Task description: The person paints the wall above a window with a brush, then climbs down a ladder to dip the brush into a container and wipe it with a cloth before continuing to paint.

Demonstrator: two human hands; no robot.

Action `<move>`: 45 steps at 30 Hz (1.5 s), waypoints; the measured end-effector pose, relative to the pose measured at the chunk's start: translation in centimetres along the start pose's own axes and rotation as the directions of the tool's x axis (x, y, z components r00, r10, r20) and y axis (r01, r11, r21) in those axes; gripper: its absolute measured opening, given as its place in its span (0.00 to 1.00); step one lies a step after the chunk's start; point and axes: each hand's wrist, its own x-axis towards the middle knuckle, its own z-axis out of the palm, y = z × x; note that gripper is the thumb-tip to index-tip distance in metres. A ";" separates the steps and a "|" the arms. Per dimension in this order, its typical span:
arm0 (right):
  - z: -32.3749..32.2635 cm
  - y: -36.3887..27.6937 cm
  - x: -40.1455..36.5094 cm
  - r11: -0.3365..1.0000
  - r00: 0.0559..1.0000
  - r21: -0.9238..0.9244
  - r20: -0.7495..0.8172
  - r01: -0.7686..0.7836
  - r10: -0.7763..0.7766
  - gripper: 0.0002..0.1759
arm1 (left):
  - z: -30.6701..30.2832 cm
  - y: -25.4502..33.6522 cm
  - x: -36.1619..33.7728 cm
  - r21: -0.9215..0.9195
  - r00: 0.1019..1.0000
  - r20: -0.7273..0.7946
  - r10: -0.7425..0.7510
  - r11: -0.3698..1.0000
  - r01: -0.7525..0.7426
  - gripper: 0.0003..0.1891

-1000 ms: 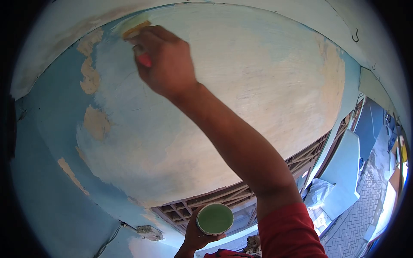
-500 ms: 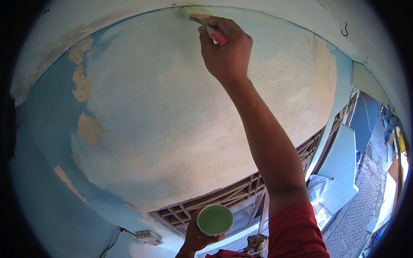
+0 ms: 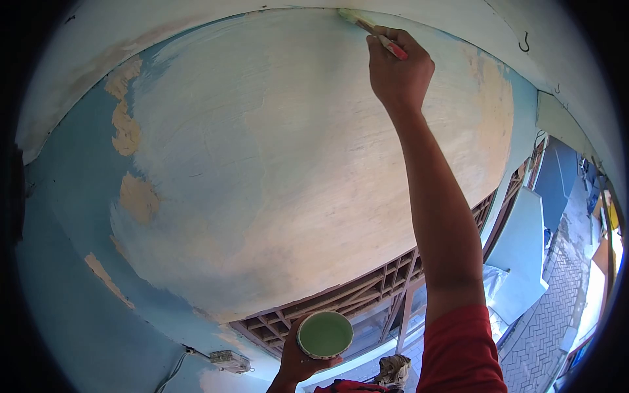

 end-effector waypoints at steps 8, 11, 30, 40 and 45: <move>-2.1 2.3 1.3 0.985 0.990 -0.160 -0.137 -0.057 0.035 0.12 | -0.2 0.5 -0.4 0.014 0.999 -0.032 0.018 1.000 -0.018 0.58; -1.5 3.8 1.5 0.981 0.992 -0.194 -0.117 0.013 -0.036 0.11 | -0.3 0.4 -0.5 -0.004 0.999 -0.043 0.022 1.000 -0.022 0.58; -1.2 4.2 1.3 0.943 0.954 -0.234 -0.124 0.238 -0.272 0.12 | -0.3 0.8 -0.9 -0.048 0.999 -0.054 -0.004 0.999 0.002 0.57; 0.5 2.2 0.0 0.944 0.953 -0.148 -0.024 0.294 -0.301 0.13 | -0.7 0.2 -0.9 -0.056 0.998 -0.057 -0.018 0.998 0.014 0.56; 0.1 -0.7 -2.1 0.895 0.891 0.025 0.086 0.445 -0.446 0.13 | -0.2 0.2 -0.7 -0.009 1.000 -0.021 0.009 1.000 -0.009 0.57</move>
